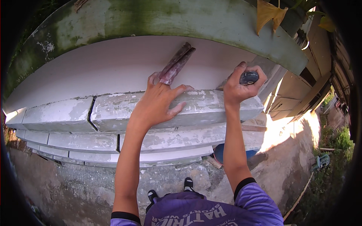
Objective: Patching and smoothing a concrete wall using a putty knife and sanding block.
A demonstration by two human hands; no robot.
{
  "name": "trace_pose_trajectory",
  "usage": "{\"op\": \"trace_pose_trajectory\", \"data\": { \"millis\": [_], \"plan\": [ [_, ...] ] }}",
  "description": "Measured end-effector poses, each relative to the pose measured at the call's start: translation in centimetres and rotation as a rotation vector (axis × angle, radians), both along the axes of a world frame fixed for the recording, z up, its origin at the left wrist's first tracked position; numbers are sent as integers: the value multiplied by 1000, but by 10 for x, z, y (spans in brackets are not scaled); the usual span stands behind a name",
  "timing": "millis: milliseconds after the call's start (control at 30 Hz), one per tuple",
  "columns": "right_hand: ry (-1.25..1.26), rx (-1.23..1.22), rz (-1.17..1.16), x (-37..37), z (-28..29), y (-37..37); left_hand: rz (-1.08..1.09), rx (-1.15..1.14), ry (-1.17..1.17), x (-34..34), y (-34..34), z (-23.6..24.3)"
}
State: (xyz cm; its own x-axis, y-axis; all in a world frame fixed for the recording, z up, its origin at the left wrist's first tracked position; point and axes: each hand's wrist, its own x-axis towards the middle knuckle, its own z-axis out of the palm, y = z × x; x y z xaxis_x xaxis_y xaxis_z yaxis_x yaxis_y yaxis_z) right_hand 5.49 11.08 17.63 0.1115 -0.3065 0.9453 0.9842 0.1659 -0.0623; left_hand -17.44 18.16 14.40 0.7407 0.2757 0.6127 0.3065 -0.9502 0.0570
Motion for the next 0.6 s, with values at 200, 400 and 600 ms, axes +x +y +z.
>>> {"op": "trace_pose_trajectory", "data": {
  "millis": [200, 400, 600],
  "plan": [
    [127, 143, 449, -12, 7, -8, -14, 65, -58, 1, 2, -6],
    [154, 184, 627, -21, 4, -19, -22, 48, -50, 0, 4, -9],
    [31, 110, 226, -13, 6, -4, -28, 61, -77, 0, 3, -8]
  ]
}}
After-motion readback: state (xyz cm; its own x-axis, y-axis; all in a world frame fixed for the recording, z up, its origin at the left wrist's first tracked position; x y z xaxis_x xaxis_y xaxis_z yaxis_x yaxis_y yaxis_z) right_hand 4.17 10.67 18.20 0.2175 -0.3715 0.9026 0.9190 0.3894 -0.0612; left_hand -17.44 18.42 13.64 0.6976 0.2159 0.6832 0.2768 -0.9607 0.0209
